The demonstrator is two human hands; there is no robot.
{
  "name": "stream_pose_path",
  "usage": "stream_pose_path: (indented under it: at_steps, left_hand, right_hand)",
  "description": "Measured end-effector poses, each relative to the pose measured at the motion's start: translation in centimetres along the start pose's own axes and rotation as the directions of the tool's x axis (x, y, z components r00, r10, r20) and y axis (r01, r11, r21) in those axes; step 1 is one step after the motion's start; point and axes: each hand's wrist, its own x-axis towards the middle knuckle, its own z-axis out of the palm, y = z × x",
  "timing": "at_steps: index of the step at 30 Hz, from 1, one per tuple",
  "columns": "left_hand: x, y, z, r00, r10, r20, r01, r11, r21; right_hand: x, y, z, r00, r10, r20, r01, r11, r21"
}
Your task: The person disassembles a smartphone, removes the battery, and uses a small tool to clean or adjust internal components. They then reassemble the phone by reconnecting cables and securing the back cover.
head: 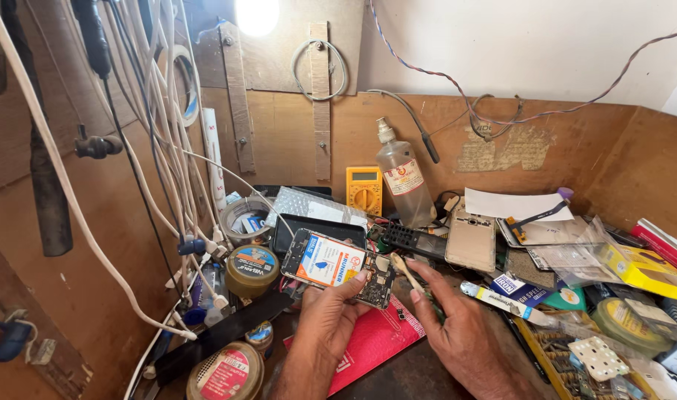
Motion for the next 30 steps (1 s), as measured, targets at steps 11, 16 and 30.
stream_pose_path:
  at_steps: [11,16,30]
  left_hand:
    - [0.3,-0.3,-0.4,1.0,0.013,-0.001,-0.013,1.0,0.023]
    - [1.1,-0.9,-1.2,0.999,0.019,-0.039,-0.019,1.0,-0.011]
    - [1.4,-1.0,-1.5,0.999,0.004,-0.045,-0.004,1.0,0.0]
  right_hand:
    - [0.0,-1.1,0.1,0.987,-0.128,0.1,0.141,0.981,-0.135]
    - [0.2,-1.0,0.4,0.986,-0.156,0.067,0.161,0.984,-0.081]
    - [0.4,-0.5,0.6,0.959,-0.279,0.048,0.28,0.96,-0.021]
